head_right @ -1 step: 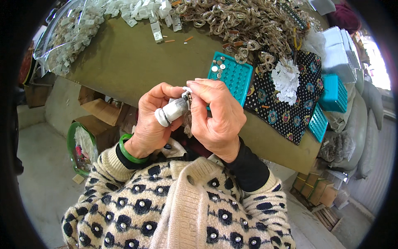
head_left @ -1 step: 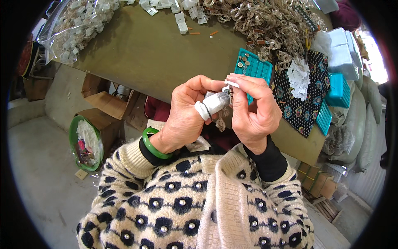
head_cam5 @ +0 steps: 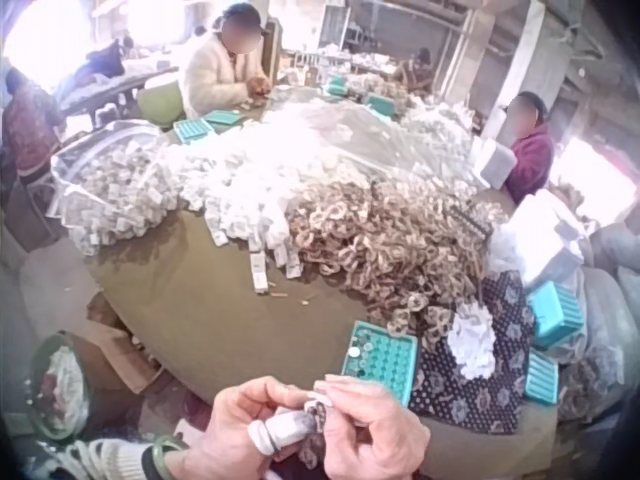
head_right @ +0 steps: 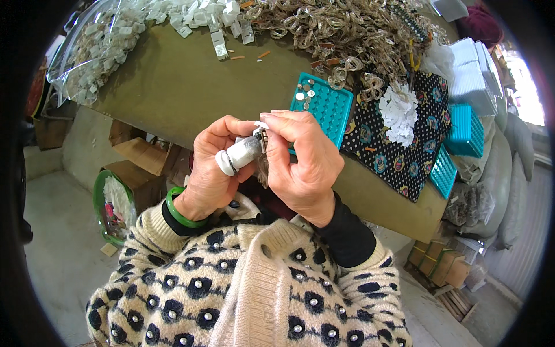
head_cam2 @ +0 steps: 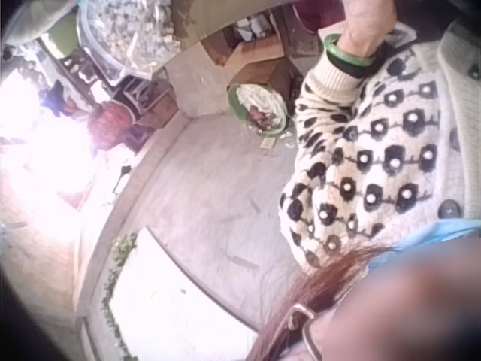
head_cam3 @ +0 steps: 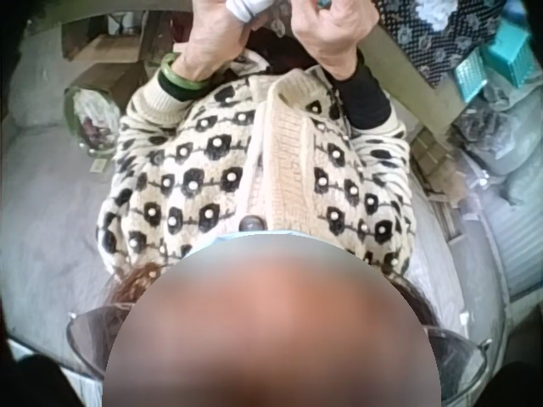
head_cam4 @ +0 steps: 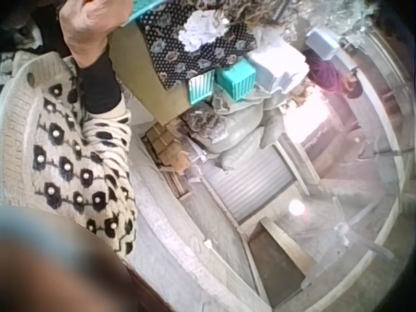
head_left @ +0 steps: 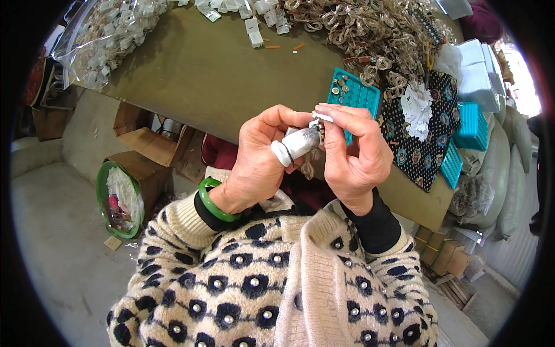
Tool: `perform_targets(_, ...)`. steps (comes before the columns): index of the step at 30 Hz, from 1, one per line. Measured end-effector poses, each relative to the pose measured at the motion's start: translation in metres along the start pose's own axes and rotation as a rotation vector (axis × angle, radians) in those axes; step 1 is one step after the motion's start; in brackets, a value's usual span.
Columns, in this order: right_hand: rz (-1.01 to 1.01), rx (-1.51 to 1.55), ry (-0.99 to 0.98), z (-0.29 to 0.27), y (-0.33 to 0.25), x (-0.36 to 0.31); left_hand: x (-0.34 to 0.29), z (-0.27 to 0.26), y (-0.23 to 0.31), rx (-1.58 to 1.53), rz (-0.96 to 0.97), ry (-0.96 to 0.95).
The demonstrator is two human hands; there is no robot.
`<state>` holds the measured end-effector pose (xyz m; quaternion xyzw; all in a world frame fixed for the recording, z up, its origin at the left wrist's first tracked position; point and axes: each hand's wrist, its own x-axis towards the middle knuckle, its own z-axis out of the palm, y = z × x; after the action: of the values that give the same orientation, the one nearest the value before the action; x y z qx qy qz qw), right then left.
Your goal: The person repeatedly picks small metallic components from a blue tray and inserts them into white plastic housings held in the left hand. The person places the assembled units on the table and continues the cycle with additional components and housings.
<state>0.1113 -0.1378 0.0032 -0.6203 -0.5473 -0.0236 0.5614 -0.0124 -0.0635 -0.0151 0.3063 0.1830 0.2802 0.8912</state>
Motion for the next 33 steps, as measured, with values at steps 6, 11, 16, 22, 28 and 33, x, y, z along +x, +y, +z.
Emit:
perform_targets(6,0.128,0.213,-0.209,-0.005,-0.007,0.001,0.002,-0.005,0.007,-0.208,-0.096,-0.005)
perform_targets(11,-0.175,0.011,-0.15,0.005,0.004,0.0,0.001,-0.006,0.001,-0.37,-0.172,-0.071)
perform_targets(16,-0.246,-0.035,-0.084,0.012,0.005,-0.005,0.001,-0.008,-0.003,-0.411,-0.263,-0.052)
perform_targets(22,-0.228,-0.136,-0.138,0.011,0.001,-0.004,0.001,-0.009,0.0,-0.314,-0.266,0.035)
perform_targets(28,-0.036,-0.164,-0.204,-0.038,-0.001,-0.019,0.007,-0.022,0.025,-0.235,-0.044,-0.138)
perform_targets(33,0.058,-0.648,-0.028,-0.111,0.041,-0.022,0.013,-0.03,0.033,-0.249,0.076,-0.268)
